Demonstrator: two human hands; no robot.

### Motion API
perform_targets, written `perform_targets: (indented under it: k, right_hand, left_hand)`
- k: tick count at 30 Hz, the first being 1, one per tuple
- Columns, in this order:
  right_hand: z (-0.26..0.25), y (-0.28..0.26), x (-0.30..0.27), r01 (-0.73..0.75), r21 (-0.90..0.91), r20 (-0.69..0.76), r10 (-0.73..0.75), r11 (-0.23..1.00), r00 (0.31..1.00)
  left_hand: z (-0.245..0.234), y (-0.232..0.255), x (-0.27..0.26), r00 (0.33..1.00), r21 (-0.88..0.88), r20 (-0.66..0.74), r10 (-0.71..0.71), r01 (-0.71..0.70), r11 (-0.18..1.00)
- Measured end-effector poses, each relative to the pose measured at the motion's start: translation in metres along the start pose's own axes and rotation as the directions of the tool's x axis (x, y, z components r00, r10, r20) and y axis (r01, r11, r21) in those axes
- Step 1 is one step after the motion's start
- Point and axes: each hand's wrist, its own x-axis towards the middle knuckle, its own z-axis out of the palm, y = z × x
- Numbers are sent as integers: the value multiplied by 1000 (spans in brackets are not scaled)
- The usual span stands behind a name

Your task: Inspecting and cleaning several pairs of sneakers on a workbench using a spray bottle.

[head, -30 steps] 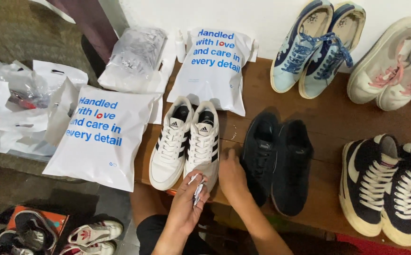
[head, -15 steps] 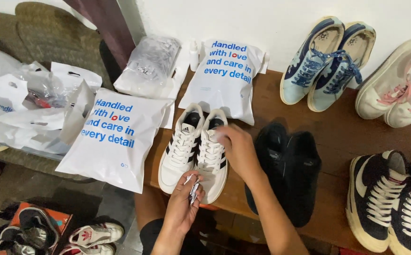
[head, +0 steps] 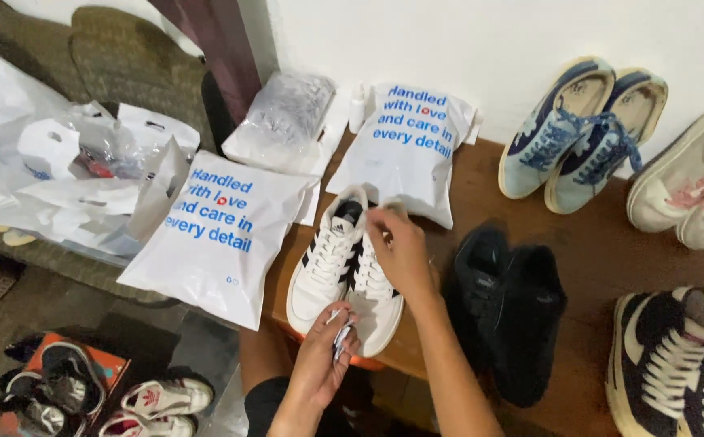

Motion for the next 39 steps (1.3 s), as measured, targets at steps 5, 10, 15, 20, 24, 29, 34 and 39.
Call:
perform_targets:
  k: [5,10,15,20,24,29,34,39]
  right_hand:
    - [-36,-52,-60,-94,100,385,49,991,922]
    - [-45,-45,-89,36,152,397,-94,988,913]
    - [-50,-34,-96,102,134,293,-138,986,946]
    - [-56,-30,-99,97,172,364,-154,980,919]
    - [-58,-36,-100,96,186,345,-157,978,925]
    - [-54,-22,-105,41,168,210,-77,985,975]
    - [-48,-13,-105,-109,258,27,106,960,994]
    - [-52,6,-102,-289,570,-61,391,769,919]
  left_hand:
    - [13,-3,-1,1000,37,17,-3,2,999]
    - [17,-16,9,999,17,38,7,-8,1000]
    - [34,-17,-1,998,40,56,-33,31,999]
    - [39,-19,-3,998,66,61,-28,24,998]
    - [38,-23,-3,995,96,85,-42,34,995]
    - [29,-28,8,996,67,79,-49,44,997]
    - [30,-31,8,994,55,95,-50,44,997]
    - [30,-30,7,994,7,108,-28,27,1000]
